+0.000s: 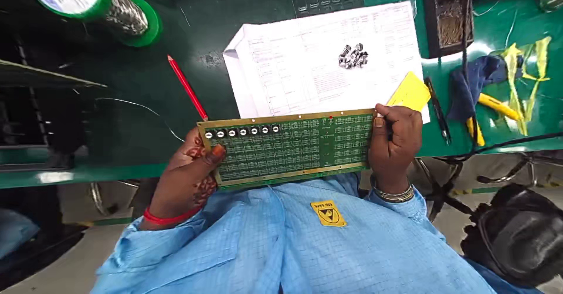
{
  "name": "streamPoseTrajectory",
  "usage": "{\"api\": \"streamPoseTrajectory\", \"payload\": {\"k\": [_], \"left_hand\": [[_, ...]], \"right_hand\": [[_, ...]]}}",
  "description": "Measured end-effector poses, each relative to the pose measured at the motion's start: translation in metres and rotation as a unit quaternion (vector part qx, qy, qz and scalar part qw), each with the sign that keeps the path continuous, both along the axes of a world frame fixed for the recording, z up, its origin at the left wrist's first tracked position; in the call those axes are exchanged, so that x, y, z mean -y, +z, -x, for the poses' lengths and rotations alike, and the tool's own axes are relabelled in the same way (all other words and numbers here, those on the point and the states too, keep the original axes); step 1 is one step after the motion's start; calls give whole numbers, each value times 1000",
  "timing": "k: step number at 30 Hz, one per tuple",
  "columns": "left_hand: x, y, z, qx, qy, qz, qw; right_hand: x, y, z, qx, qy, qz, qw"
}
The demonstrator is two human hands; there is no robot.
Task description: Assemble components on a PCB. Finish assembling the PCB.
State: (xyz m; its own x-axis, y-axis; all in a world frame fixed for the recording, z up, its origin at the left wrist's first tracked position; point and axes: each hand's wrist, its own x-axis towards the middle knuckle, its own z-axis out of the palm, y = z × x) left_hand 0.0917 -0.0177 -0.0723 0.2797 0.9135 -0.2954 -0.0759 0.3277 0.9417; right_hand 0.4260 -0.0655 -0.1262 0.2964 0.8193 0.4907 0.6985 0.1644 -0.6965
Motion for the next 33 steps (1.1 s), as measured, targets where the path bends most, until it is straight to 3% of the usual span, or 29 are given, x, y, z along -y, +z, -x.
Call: {"api": "streamPoseTrajectory", "payload": {"k": [33], "left_hand": [[-2,2,-1,21,2,28,999]], "right_hand": [[0,-2,0,-29,9,-3,1000]]}}
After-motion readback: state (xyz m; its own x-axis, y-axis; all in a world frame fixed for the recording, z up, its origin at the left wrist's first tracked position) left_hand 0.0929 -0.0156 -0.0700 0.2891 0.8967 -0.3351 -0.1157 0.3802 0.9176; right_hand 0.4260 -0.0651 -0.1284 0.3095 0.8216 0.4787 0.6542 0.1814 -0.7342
